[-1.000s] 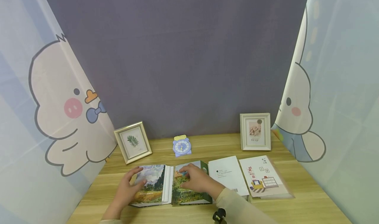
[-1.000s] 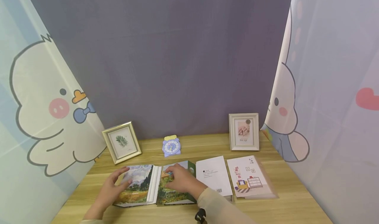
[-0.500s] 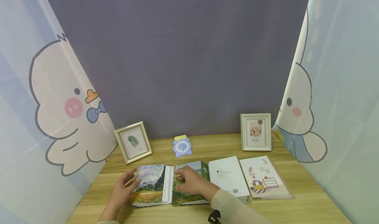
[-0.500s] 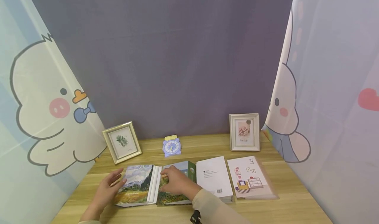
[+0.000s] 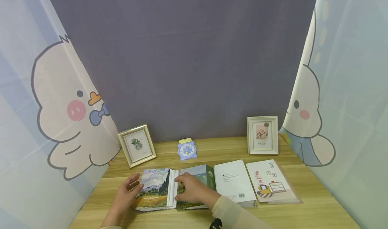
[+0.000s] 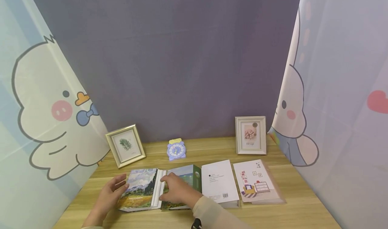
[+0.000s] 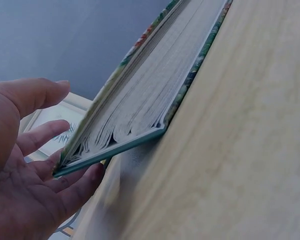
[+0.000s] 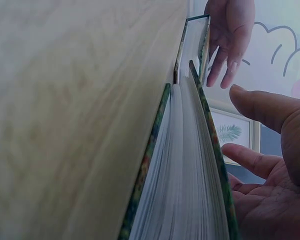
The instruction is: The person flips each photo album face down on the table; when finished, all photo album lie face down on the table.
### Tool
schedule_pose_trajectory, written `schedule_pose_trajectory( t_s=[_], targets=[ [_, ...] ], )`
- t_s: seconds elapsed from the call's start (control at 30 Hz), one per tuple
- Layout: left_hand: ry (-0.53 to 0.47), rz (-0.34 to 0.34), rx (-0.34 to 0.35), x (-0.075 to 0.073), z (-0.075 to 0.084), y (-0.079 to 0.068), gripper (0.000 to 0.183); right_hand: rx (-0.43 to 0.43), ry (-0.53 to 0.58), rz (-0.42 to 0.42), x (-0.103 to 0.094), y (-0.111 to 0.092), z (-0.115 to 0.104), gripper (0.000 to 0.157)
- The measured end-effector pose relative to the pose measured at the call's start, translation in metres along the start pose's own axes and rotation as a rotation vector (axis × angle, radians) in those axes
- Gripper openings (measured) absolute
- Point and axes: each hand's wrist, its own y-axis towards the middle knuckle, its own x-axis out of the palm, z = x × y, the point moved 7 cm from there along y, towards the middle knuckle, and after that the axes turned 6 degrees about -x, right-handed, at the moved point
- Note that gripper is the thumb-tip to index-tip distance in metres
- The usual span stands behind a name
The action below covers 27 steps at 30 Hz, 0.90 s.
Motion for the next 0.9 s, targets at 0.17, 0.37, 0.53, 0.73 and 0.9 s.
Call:
schedule_pose_trajectory(
  t_s=[0.17, 0.37, 0.53, 0.73, 0.9],
  targets=[
    [-0.003, 0.003, -0.022, 0.001, -0.003, 0.000, 0.058, 0.014, -0.009, -0.013, 0.007, 0.005, -0.002, 0.062],
    [-0.008, -0.003, -0.033, 0.003, -0.006, 0.001, 0.057, 0.018, -0.011, -0.035, 0.012, 0.010, -0.006, 0.058],
    [-0.009, -0.010, -0.035, 0.005, -0.006, 0.001, 0.056, 0.027, -0.006, -0.050, 0.016, 0.012, -0.009, 0.055],
    [0.016, -0.012, -0.049, 0.007, -0.006, 0.002, 0.053, 0.006, 0.020, -0.076, 0.022, 0.015, -0.008, 0.049],
    [0.004, -0.005, -0.070, 0.008, -0.008, 0.002, 0.051, -0.037, 0.048, -0.117, 0.027, 0.015, -0.009, 0.044]
  ],
)
